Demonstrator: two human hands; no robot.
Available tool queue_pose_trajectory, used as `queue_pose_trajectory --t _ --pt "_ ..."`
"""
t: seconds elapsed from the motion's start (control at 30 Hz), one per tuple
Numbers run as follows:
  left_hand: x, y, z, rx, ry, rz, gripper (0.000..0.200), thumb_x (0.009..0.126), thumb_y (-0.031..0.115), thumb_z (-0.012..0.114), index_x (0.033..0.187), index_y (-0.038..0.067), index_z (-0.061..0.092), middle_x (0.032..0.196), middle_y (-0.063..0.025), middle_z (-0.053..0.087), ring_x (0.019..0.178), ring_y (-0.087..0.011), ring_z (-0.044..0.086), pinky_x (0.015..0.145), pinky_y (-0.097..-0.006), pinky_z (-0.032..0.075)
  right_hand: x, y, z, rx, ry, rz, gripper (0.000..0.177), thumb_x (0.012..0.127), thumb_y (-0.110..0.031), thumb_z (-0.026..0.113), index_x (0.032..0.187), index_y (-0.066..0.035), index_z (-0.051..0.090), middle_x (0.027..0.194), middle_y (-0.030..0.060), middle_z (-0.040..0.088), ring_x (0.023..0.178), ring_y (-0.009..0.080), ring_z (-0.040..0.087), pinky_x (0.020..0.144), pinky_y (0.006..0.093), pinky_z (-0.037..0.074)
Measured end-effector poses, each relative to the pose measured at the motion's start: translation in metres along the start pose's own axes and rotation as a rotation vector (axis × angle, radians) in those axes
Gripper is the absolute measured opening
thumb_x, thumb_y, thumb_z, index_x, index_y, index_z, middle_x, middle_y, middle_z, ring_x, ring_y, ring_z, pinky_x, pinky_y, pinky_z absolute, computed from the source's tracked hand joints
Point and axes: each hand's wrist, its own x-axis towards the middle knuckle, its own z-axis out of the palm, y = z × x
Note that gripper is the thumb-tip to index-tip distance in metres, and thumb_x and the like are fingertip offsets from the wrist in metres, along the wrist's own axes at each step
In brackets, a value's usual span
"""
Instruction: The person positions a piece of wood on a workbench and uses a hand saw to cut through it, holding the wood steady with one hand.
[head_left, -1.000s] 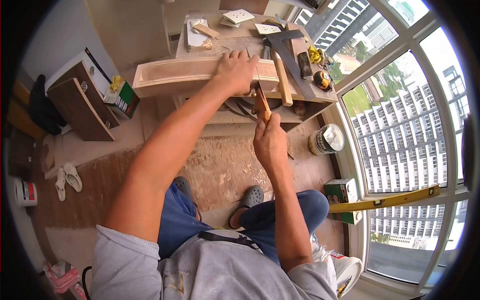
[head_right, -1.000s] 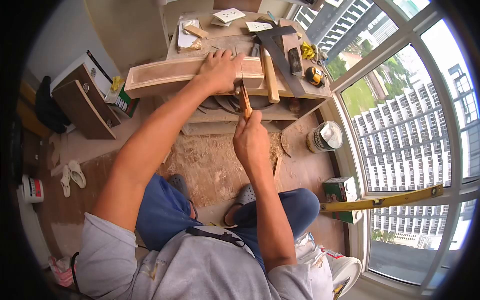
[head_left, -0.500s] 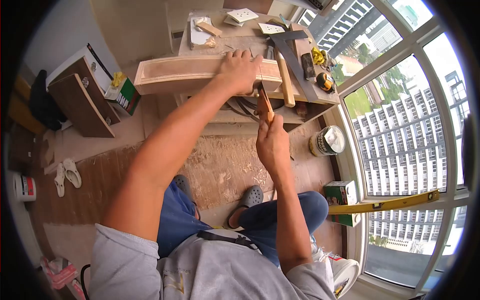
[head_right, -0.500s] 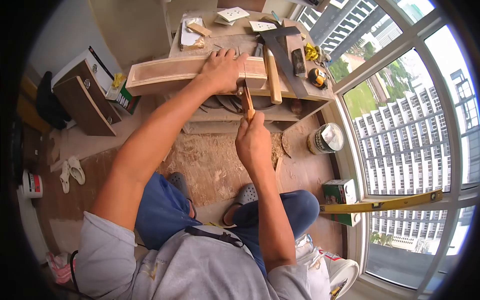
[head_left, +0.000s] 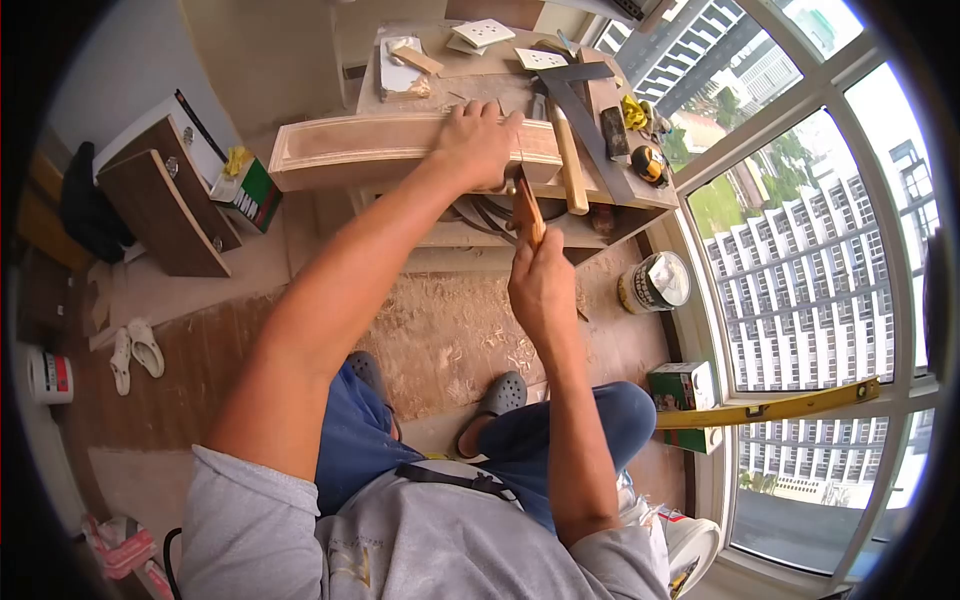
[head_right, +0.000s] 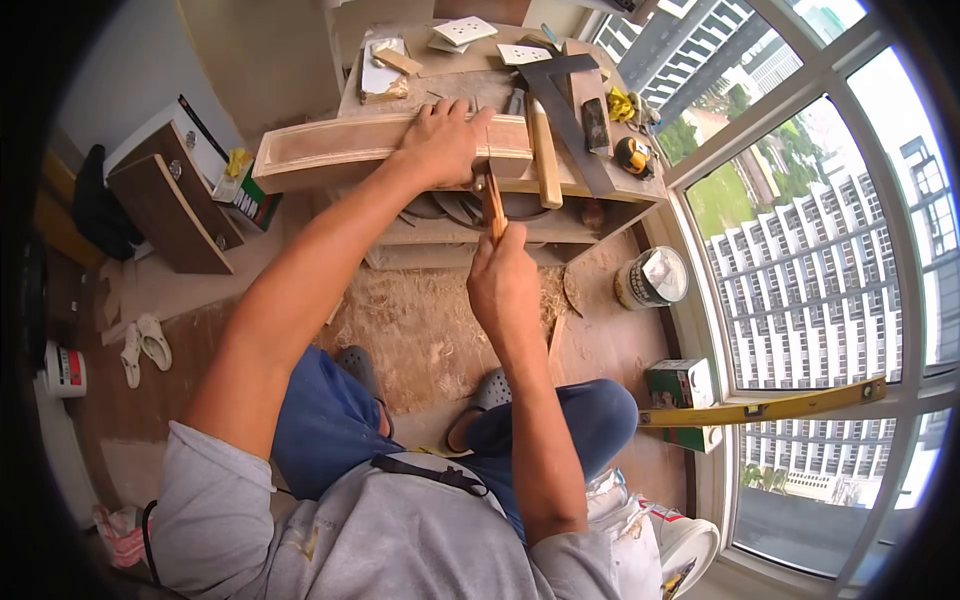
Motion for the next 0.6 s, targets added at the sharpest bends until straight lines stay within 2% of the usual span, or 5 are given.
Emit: queue_pose_trajectory --t 0.1,0.17,0.27,0.4,0.6 --pt "-0.008 0.001 -0.011 -0.027 -0.03 0.016 0.104 0.07 0.028 0.09 0.157 0.006 0.039 0.141 -0.0227 0.053 0.136 -0.0406 0.049 0.114 -0.051 0.04 -0.053 0.007 -0.028 -0.054 -0.086 0.101 0.023 0.107 -0.021 0.055 0.11 0.0 0.045 0.082 0.0359 0.066 0.081 0.0582 0.064 0.069 0.0632 0.05" --pt "-0.006 0.003 -0.012 -0.024 -0.046 0.013 0.103 0.07 0.028 0.09 0.157 0.007 0.04 0.141 -0.0224 0.052 0.136 -0.0404 0.049 0.114 -0.0507 0.04 -0.102 0.009 -0.039 -0.014 -0.08 0.045 0.023 0.106 -0.02 0.056 0.111 0.0 0.046 0.081 0.0349 0.066 0.08 0.058 0.064 0.067 0.0628 0.049" --pt "-0.007 0.002 -0.01 -0.011 -0.045 0.003 0.102 0.07 0.027 0.09 0.157 0.007 0.041 0.141 -0.0222 0.052 0.136 -0.0401 0.049 0.114 -0.0504 0.04 -0.099 0.018 -0.039 -0.026 -0.12 0.186 0.024 0.105 -0.019 0.058 0.11 0.001 0.046 0.081 0.0357 0.066 0.08 0.058 0.064 0.067 0.0629 0.049" --pt "-0.007 0.002 -0.012 -0.022 -0.032 0.022 0.101 0.069 0.027 0.089 0.156 0.007 0.042 0.141 -0.0232 0.053 0.137 -0.0403 0.049 0.114 -0.0506 0.04 -0.003 0.007 -0.002 -0.012 -0.025 0.022 0.024 0.107 -0.02 0.055 0.108 0.002 0.045 0.08 0.0367 0.066 0.078 0.058 0.064 0.066 0.0635 0.049" --pt "-0.005 0.0 -0.005 -0.03 0.003 0.023 0.1 0.069 0.028 0.089 0.155 0.007 0.042 0.138 -0.0231 0.055 0.136 -0.0404 0.049 0.114 -0.0501 0.039 -0.061 0.008 -0.031 -0.058 -0.09 0.103 0.023 0.105 -0.02 0.057 0.109 0.0 0.045 0.081 0.0369 0.066 0.078 0.0587 0.064 0.067 0.0641 0.049"
